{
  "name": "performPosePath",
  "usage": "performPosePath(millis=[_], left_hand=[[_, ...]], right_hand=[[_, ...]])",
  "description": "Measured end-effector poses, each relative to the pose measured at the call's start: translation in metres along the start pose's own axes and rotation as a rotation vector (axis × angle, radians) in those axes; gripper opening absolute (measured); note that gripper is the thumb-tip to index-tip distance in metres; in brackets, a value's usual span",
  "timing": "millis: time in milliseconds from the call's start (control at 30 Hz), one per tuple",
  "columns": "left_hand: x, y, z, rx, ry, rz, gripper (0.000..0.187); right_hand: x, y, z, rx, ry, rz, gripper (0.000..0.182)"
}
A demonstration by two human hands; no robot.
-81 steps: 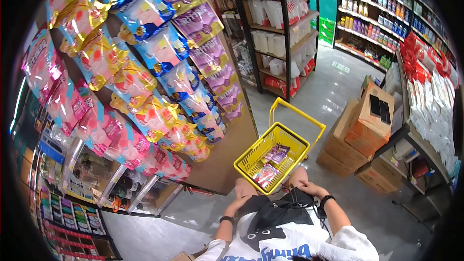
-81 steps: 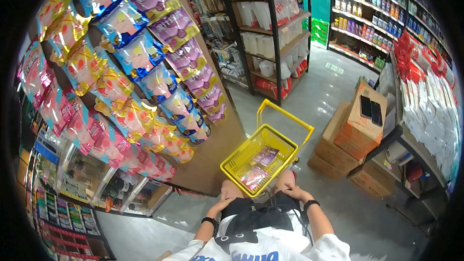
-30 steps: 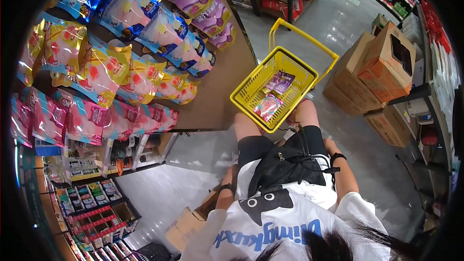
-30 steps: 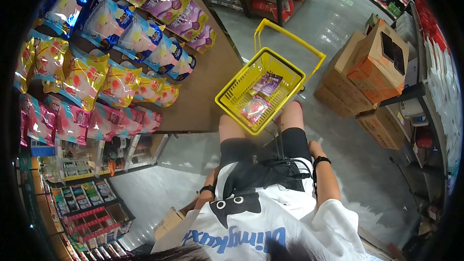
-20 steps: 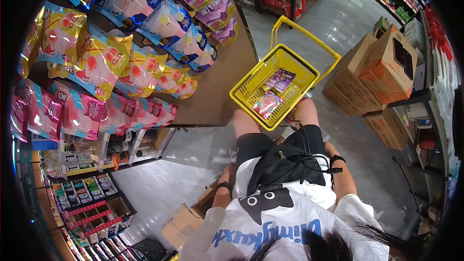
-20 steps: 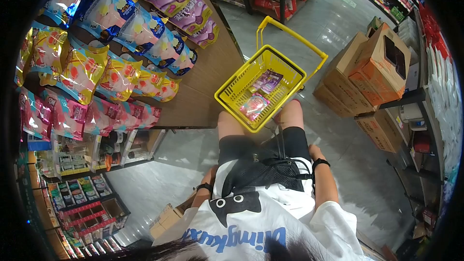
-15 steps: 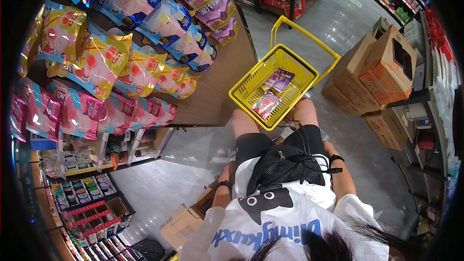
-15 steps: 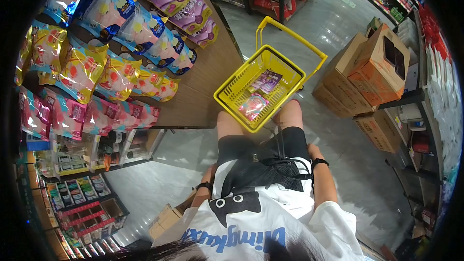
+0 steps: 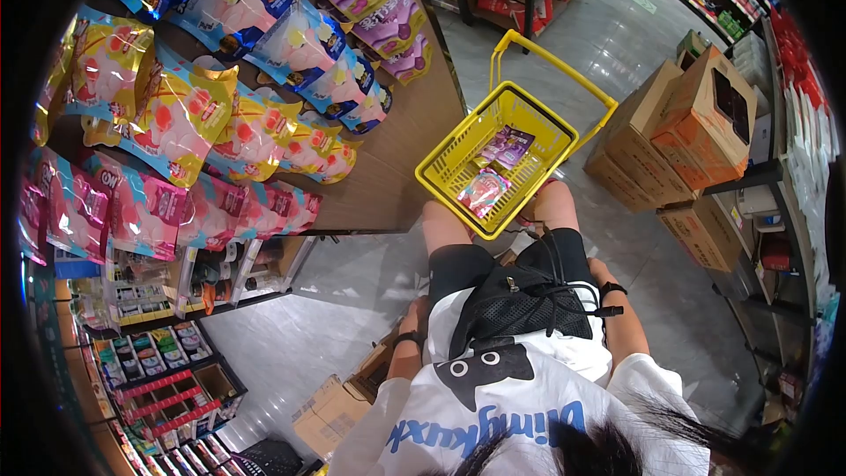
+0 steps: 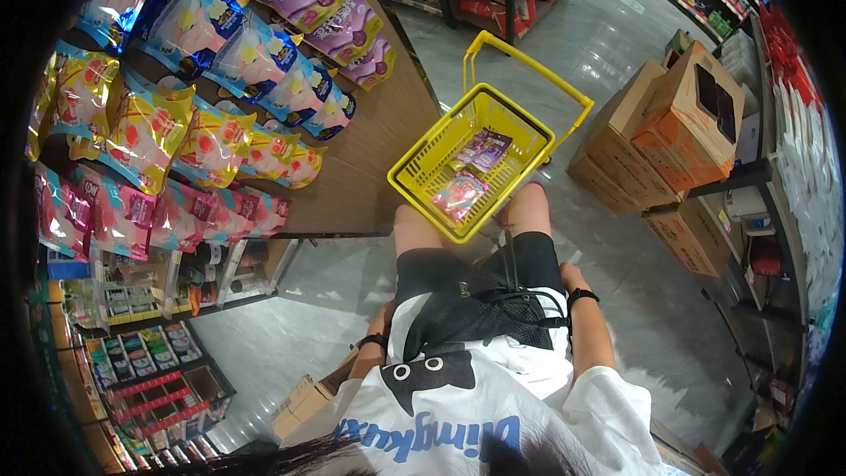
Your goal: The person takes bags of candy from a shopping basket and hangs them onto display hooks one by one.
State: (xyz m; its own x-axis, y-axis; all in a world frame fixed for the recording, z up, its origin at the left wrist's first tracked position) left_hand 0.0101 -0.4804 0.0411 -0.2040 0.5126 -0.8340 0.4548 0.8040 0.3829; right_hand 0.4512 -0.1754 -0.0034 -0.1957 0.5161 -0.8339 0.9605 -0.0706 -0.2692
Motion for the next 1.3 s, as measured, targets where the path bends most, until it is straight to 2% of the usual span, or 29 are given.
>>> performPosePath(millis=[233, 300, 333, 367, 400, 433, 500, 567, 633, 700, 767, 967, 1067, 1200, 1300], left_hand=[[-0.015, 0.012, -0.005, 0.052, -0.017, -0.007, 0.042], [-0.027, 0.025, -0.013, 0.106, -0.019, -0.018, 0.042], [-0.036, 0.035, -0.018, 0.132, -0.023, -0.019, 0.042], [-0.045, 0.045, -0.023, 0.098, -0.021, -0.023, 0.042], [-0.056, 0.06, -0.03, 0.036, -0.021, -0.021, 0.042], [-0.071, 0.074, -0.034, -0.159, -0.023, -0.016, 0.041], [-0.09, 0.093, -0.039, -0.44, -0.008, -0.009, 0.039], [-0.097, 0.095, -0.038, -0.564, 0.001, 0.003, 0.038], [-0.092, 0.081, -0.033, -0.566, 0.006, 0.002, 0.038], [-0.082, 0.061, -0.028, -0.491, 0.01, 0.001, 0.038], [-0.069, 0.039, -0.021, -0.41, 0.019, -0.003, 0.038], [-0.027, -0.024, 0.002, -0.201, 0.058, -0.024, 0.037], [-0.011, -0.044, 0.011, -0.141, 0.072, -0.031, 0.036], [0.0, -0.058, 0.015, -0.09, 0.088, -0.033, 0.036], [0.006, -0.062, 0.014, -0.062, 0.094, -0.029, 0.036]], right_hand=[[-0.012, -0.036, -0.042, -0.152, 0.019, -0.144, 0.033], [-0.019, -0.058, -0.065, -0.07, 0.152, -0.135, 0.04], [-0.011, -0.062, -0.072, 0.003, 0.307, -0.19, 0.043], [-0.002, -0.068, -0.08, 0.077, 0.462, -0.246, 0.048], [0.002, -0.08, -0.097, 0.174, 0.444, -0.251, 0.048], [0.001, -0.097, -0.119, 0.27, 0.425, -0.257, 0.048], [-0.008, -0.132, -0.161, 0.569, 0.318, -0.411, 0.044], [-0.067, -0.187, -0.208, 0.656, 0.297, -0.5, 0.037], [-0.118, -0.227, -0.246, 0.663, 0.369, -0.647, 0.031], [-0.137, -0.241, -0.282, 0.576, 0.475, -0.817, 0.03], [-0.175, -0.251, -0.314, 0.364, 0.641, -0.87, 0.03], [-0.219, -0.223, -0.386, 0.227, 0.788, -0.906, 0.029], [-0.194, -0.167, -0.422, 0.43, 0.688, -0.818, 0.029], [-0.166, -0.092, -0.436, 0.789, 0.677, -0.49, 0.027], [-0.182, -0.096, -0.422, 0.85, 0.638, -0.474, 0.026]])
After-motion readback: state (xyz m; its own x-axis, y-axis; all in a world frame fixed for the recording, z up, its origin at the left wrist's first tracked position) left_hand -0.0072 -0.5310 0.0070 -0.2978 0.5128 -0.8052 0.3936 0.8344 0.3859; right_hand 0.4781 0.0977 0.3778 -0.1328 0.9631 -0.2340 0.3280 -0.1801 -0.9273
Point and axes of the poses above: each hand's wrist, its own x-axis towards the middle knuckle, its own z-axis out of the palm, y = z × x, the point moved 1 cm from there along x, towards the middle knuckle, and after that the axes turned 8 degrees about -y, right-handed, at the moved point
